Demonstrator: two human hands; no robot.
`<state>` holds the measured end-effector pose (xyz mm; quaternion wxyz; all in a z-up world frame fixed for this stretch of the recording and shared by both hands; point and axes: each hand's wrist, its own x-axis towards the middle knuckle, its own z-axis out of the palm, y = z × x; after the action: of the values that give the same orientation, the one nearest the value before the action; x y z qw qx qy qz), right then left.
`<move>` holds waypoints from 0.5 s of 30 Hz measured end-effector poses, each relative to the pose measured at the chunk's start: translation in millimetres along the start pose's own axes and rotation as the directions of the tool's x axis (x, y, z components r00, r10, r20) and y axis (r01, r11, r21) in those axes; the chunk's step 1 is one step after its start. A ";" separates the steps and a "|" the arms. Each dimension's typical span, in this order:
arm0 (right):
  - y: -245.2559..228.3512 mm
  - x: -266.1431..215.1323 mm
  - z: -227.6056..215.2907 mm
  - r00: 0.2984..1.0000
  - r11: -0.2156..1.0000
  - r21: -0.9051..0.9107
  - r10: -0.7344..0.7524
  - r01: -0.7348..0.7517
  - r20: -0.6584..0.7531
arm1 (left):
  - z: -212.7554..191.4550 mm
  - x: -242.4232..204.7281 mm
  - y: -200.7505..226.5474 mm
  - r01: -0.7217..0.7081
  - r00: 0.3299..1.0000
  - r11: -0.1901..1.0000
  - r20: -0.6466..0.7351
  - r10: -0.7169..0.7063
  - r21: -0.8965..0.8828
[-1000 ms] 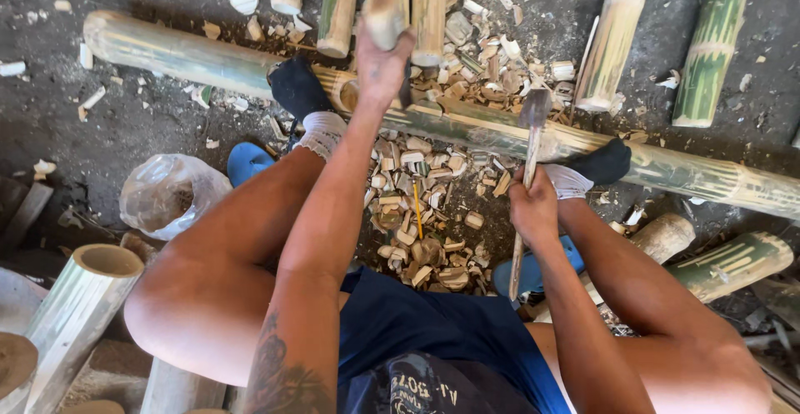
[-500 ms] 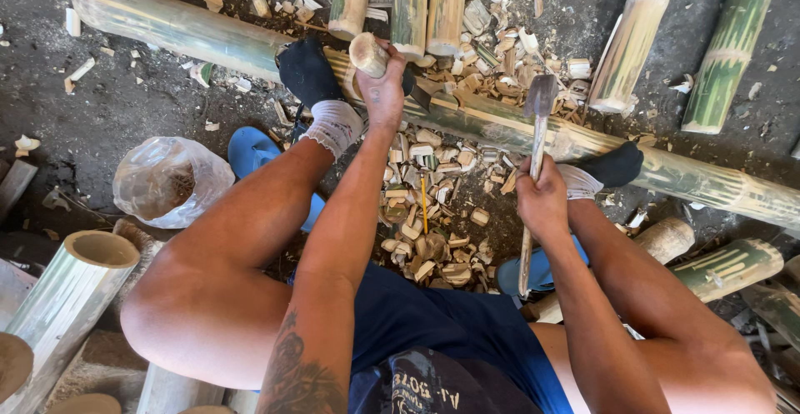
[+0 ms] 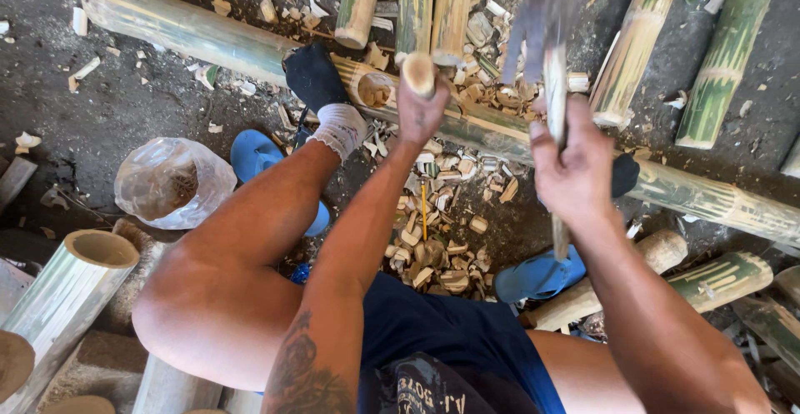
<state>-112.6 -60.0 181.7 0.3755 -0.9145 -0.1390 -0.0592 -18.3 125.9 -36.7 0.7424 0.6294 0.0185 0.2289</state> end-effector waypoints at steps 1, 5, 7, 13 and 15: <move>-11.1 9.2 -8.9 0.999 0.997 -0.063 -0.040 0.040 0.002 | -0.5 -8.9 -2.3 -0.053 0.998 0.997 -0.038 0.055 0.060; -43.3 45.8 -17.2 0.950 0.946 -0.117 -0.287 0.301 0.124 | -3.1 -23.6 -25.6 0.027 0.999 1.000 -0.025 -0.027 -0.001; -53.4 63.7 2.3 0.947 0.959 -0.184 -0.160 0.216 0.278 | -4.6 -12.6 -38.6 -0.070 0.997 0.995 -0.036 0.067 -0.069; -101.9 104.2 46.6 0.725 0.763 -0.616 0.310 0.196 0.615 | -11.6 0.4 -39.7 0.262 0.963 0.948 -0.011 -0.268 -0.182; -132.9 111.3 32.9 0.768 0.815 -0.551 0.236 0.177 0.596 | -10.7 2.8 -33.7 0.233 0.969 0.957 -0.041 -0.244 -0.170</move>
<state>-46.0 76.8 271.0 0.0104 -0.9501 -0.2183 0.2225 -8.6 133.3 -70.0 0.8130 0.5519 0.0981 0.1577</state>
